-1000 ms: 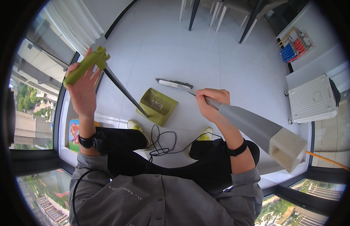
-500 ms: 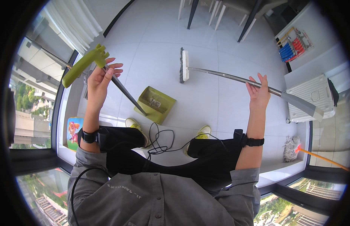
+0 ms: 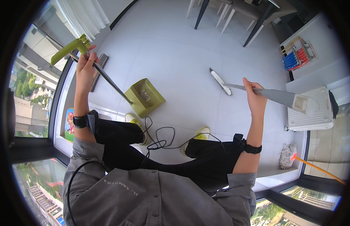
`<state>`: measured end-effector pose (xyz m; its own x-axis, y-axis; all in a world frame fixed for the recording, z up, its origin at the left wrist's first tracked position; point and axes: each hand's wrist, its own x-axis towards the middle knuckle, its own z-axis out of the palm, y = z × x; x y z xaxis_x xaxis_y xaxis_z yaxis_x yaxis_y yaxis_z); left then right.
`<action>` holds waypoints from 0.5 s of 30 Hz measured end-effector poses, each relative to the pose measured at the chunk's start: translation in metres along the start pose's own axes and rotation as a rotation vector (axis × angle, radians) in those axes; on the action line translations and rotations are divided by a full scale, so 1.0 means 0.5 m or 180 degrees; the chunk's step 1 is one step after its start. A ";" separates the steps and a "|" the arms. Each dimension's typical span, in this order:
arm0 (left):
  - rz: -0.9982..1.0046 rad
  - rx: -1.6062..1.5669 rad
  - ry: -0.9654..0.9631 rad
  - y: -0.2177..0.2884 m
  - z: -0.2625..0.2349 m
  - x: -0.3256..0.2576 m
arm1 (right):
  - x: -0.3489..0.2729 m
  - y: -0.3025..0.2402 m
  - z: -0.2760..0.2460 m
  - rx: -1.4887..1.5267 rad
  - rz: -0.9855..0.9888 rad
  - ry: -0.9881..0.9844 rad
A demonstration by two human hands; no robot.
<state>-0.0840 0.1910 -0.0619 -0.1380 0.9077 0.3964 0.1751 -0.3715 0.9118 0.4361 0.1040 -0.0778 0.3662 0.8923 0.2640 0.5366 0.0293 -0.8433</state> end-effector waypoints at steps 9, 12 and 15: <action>-0.0370 -0.0933 0.0822 -0.049 -0.064 0.060 | -0.085 -0.157 0.012 0.0786 -0.1011 -0.0540; -0.0390 -0.0902 0.0889 -0.049 -0.062 0.073 | -0.111 -0.218 0.009 0.0654 -0.1139 -0.0525; -0.0417 -0.0871 0.0959 -0.053 -0.071 0.089 | -0.077 -0.248 -0.015 0.0706 -0.1947 -0.0871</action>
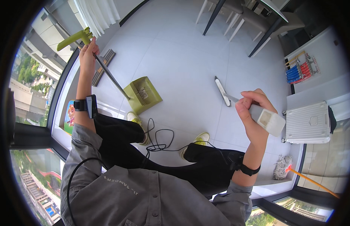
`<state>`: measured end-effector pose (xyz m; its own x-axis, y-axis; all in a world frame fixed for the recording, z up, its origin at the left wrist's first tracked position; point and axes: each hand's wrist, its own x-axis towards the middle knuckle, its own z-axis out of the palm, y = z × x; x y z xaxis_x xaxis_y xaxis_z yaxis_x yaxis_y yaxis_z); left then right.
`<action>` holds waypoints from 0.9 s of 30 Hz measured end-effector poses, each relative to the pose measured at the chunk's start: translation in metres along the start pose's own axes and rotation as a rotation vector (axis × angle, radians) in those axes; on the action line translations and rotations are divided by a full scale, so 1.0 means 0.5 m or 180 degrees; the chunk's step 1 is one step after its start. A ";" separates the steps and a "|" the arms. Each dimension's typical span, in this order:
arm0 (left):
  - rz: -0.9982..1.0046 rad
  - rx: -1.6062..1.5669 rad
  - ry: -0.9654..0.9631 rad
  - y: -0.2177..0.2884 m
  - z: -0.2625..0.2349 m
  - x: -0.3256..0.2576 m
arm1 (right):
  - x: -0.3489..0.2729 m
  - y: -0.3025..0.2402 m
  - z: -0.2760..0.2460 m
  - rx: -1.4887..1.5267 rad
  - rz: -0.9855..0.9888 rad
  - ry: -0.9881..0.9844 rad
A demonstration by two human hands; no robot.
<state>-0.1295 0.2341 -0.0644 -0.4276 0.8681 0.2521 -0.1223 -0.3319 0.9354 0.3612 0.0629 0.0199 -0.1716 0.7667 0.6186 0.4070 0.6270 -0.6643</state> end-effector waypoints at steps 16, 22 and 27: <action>0.0077 0.0462 -0.0481 -0.026 0.022 0.002 | 0.038 -0.001 0.044 0.0509 -0.0121 -0.0341; 0.0244 0.0504 -0.0398 -0.040 0.022 -0.002 | 0.023 0.029 0.061 0.1020 0.0271 0.0422; 0.0335 0.0453 -0.0417 -0.046 0.033 -0.008 | 0.015 -0.034 0.113 0.1148 0.0018 -0.0468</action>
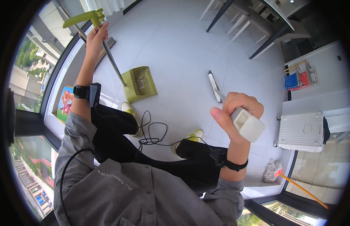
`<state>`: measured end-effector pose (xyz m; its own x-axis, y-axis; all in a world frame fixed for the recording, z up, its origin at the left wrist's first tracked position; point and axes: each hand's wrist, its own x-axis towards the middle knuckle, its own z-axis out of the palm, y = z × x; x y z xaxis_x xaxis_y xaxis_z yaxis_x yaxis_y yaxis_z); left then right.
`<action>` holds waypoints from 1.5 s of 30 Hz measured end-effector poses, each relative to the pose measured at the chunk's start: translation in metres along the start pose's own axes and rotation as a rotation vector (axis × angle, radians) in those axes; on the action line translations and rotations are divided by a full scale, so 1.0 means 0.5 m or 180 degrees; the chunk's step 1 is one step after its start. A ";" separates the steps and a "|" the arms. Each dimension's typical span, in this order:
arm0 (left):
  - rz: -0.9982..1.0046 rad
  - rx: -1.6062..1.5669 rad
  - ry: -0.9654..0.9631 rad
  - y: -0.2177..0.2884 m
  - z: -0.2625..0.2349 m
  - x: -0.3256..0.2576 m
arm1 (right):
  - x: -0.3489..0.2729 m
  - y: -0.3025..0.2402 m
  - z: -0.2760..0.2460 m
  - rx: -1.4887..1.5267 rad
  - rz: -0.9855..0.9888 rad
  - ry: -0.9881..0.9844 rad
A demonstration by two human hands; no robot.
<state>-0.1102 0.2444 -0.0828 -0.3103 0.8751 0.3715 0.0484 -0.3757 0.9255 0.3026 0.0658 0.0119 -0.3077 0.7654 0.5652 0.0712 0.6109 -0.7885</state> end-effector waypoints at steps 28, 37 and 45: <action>0.0140 0.0194 0.0017 -0.007 0.006 -0.007 | -0.024 -0.068 -0.006 0.0761 -0.0824 0.0215; 0.0295 0.0320 0.0130 -0.011 0.012 -0.010 | -0.046 -0.065 0.020 0.1096 -0.0811 0.0466; 0.0291 0.0439 0.0184 -0.004 0.012 -0.011 | -0.051 -0.065 -0.045 0.1685 -0.0619 0.1545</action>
<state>-0.1031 0.2421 -0.0864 -0.3525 0.8186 0.4534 0.2076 -0.4040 0.8909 0.3294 0.0313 0.0285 0.1945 0.7315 0.6535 -0.4462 0.6593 -0.6052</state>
